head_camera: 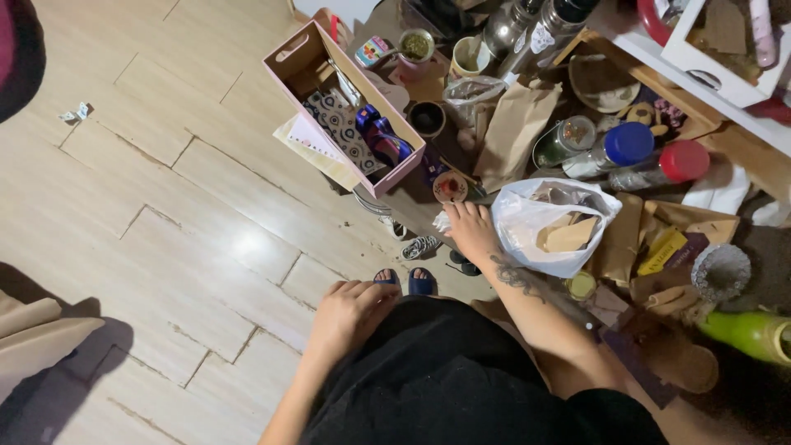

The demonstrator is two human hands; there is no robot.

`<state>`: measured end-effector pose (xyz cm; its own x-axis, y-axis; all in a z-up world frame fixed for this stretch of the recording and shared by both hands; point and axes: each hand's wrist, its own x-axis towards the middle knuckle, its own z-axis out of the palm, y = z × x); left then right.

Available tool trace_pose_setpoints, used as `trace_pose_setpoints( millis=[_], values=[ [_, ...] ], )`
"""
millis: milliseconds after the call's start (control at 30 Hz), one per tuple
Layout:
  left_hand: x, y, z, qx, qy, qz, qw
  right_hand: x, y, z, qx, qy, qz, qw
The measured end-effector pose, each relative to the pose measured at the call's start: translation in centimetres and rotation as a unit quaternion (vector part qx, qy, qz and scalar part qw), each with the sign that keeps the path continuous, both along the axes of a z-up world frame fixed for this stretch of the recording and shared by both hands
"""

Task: The person organizes various items on a cluttered table, including a small box, a wooden container, and a plastic bag. They open the wooden container to reveal dried contents, then move to a shelf to retrieve a plastic bag and a cardboard box with a QR code label.

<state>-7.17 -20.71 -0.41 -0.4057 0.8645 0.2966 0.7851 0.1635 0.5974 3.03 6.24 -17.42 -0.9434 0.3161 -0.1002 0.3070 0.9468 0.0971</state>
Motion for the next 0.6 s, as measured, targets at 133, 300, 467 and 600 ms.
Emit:
trace_pose_setpoints(
  millis=[133,300,467,600],
  values=[
    [0.8,1.9,0.8,-0.012,0.009,0.007,1.0,0.2,-0.4,1.9,-0.007,0.0,-0.021,1.0],
    [2.1,2.9,-0.3,-0.048,-0.033,-0.012,0.998,0.4,-2.0,6.4,-0.088,0.052,-0.06,0.993],
    [4.4,2.7,-0.2,-0.083,-0.095,0.057,0.99,1.8,-2.8,2.7,-0.238,0.145,0.035,0.96],
    [5.6,2.4,-1.2,-0.097,-0.065,0.127,0.985,2.7,-4.8,5.1,-0.357,0.114,0.035,0.926]
  ],
)
